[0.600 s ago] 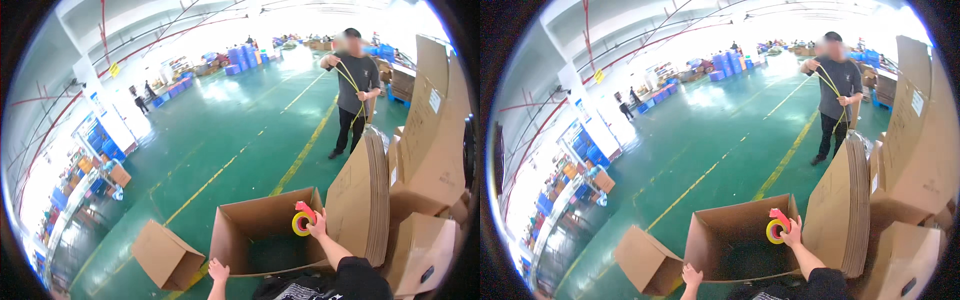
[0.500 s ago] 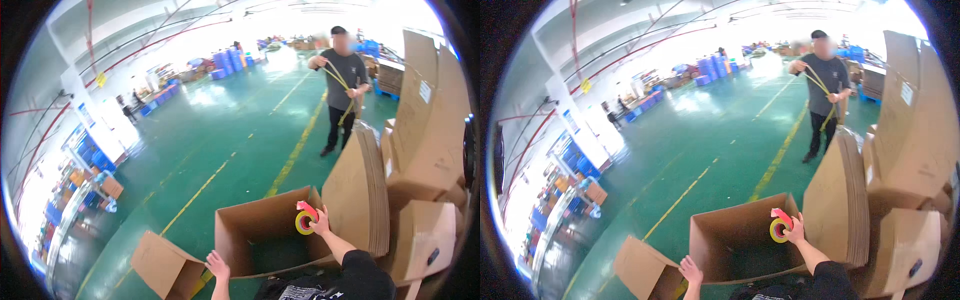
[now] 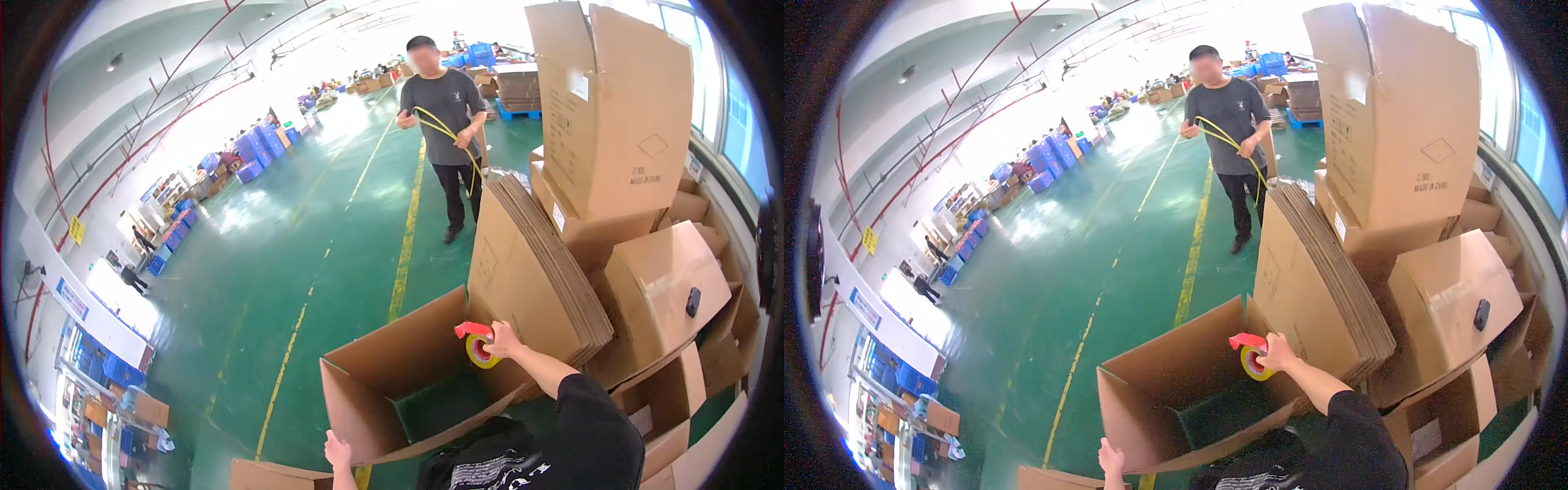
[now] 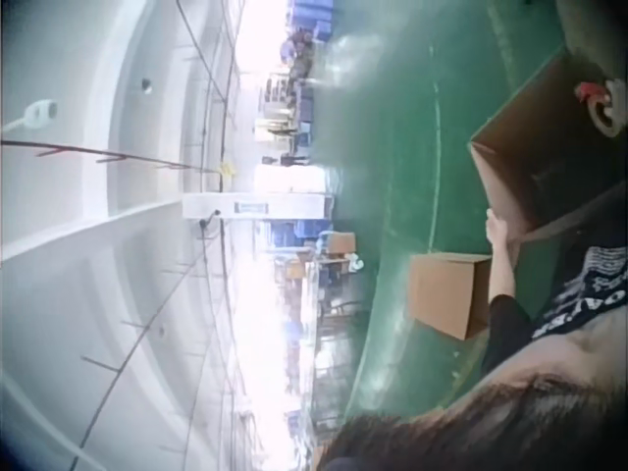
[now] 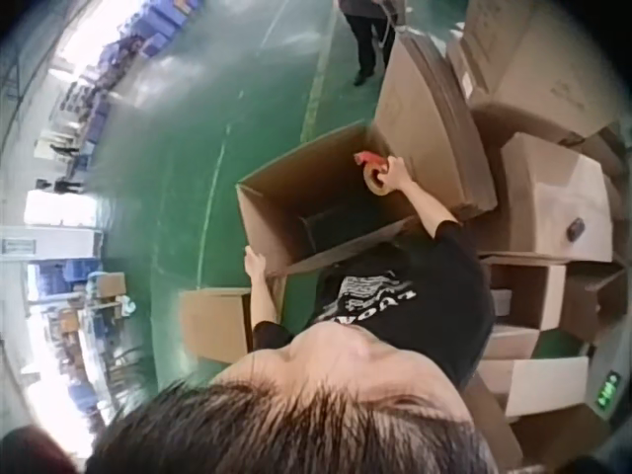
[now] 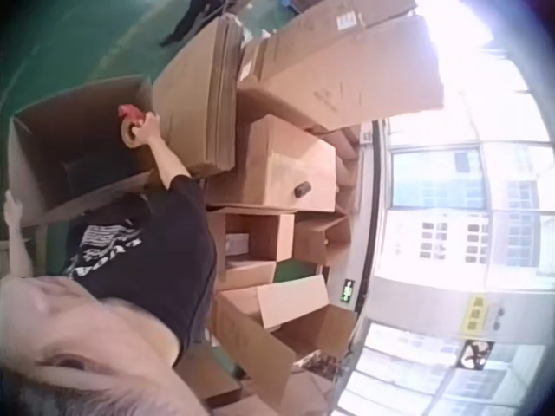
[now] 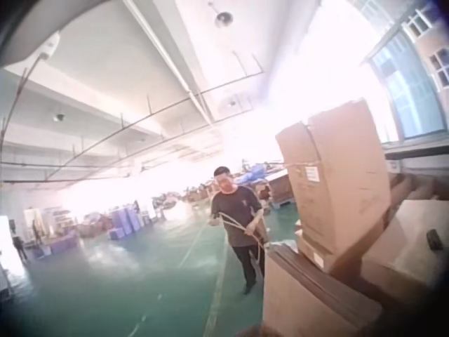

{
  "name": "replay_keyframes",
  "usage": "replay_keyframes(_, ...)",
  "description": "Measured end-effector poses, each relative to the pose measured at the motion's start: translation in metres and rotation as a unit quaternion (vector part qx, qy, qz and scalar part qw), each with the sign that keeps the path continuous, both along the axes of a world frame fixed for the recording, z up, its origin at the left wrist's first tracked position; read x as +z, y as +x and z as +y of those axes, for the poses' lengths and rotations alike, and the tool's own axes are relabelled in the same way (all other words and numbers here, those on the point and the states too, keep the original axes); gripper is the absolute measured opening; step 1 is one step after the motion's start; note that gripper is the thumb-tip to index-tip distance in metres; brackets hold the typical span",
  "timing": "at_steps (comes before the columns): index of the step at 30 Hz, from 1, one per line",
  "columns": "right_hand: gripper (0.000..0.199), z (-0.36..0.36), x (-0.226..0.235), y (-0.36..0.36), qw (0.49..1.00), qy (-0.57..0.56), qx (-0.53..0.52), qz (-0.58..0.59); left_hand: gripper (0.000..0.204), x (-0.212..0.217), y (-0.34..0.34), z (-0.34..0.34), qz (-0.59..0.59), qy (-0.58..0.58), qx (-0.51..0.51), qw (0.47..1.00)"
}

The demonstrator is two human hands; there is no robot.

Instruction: Assemble and apply tape to cardboard boxes using a handheld tape dispenser.

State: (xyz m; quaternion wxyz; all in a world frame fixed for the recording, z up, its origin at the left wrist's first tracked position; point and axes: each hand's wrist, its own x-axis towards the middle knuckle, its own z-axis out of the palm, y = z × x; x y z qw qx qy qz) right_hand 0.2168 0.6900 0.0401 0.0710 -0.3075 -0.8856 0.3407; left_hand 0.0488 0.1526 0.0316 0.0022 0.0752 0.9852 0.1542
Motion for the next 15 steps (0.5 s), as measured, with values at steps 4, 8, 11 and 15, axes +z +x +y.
replay_keyframes(4,0.064,-0.006,0.026,-0.022,0.998,0.016,0.01,0.053,0.033,0.062,-0.02,-0.01,0.041,-0.021,-0.039,0.998)
replay_keyframes(8,0.044,-0.005,0.06,-0.06,0.984,0.011,0.04,0.172,0.032,0.128,-0.024,-0.019,0.05,-0.015,-0.021,0.998)
replay_keyframes(11,0.05,-0.004,0.081,-0.083,0.965,0.042,0.112,0.233,0.031,0.147,-0.022,-0.023,0.034,-0.008,0.006,0.999)
replay_keyframes(15,0.063,-0.002,0.053,-0.107,0.937,0.085,0.244,0.237,0.027,0.049,-0.022,-0.039,0.045,0.02,0.054,0.997)
